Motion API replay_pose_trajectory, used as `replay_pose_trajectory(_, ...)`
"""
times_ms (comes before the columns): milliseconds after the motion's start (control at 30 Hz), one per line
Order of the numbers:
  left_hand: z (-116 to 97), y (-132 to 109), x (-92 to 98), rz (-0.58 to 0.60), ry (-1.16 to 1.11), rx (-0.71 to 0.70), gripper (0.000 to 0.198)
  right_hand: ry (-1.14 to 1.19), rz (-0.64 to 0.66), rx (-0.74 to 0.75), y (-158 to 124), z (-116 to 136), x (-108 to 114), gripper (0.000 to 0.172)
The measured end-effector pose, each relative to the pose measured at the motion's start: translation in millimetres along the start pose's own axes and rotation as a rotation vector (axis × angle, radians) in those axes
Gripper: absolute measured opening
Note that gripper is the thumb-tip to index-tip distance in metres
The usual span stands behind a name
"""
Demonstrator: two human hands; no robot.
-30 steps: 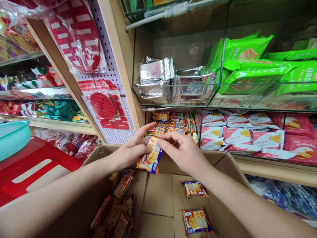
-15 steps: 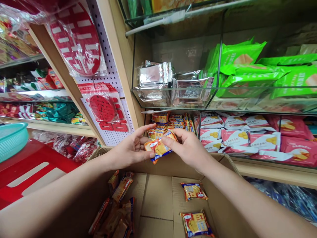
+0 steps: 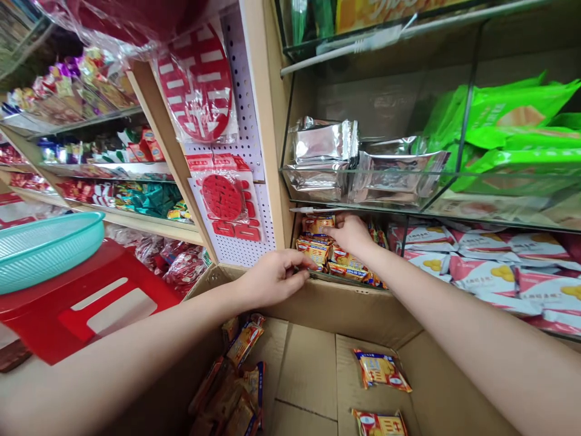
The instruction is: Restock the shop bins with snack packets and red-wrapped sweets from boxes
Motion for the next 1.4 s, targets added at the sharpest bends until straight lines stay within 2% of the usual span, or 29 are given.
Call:
replay_pose_trajectory(100,1.5,-2.3,2.8,0.015,0.001,-0.007,0.025,-0.149,-0.03,0.008,1.1,2.3,-1.2,0.02)
replay_pose_trajectory(233,1.5,-1.4,4.2,0.041,0.03,-0.002,0.024,-0.184,-0.088,0.049,-1.4,4.9,0.0,0.014)
replay_pose_trajectory(367,0.1,1.0,3.3,0.065,0.025,-0.015,0.024,-0.295,-0.147,0.069,-2.1,0.5,-1.7,0.02)
replay_pose_trajectory(633,-1.1,0.2,2.6,0.064,0.031,-0.039,0.024,-0.28,-0.145,0.065,-4.8,-6.4,-1.9,0.031)
replay_pose_trajectory(900,-1.6,-1.2,1.6,0.049,0.065,-0.045,0.023,-0.316,-0.076,0.072,-4.7,-0.4,-5.3,0.012)
replay_pose_trajectory(1033,-1.8,-1.3,1.2,0.05,0.086,-0.047,0.023,-0.423,-0.013,0.095,-6.1,0.4,-6.9,0.011)
replay_pose_trajectory(1300,-1.9,-1.8,1.5,0.043,0.084,-0.051,0.023,-0.444,-0.09,0.122,-7.2,-0.1,-5.5,0.02)
replay_pose_trajectory(1400,-2.1,-1.4,1.7,0.038,0.087,-0.054,0.023,-0.44,-0.126,0.192,-6.7,3.9,-3.9,0.02)
Point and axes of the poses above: each hand's wrist, its own y-axis towards the middle knuckle, its own x-axis out of the back of the hand, z = x × y, the point moved 2 cm from there along y, towards the middle knuckle
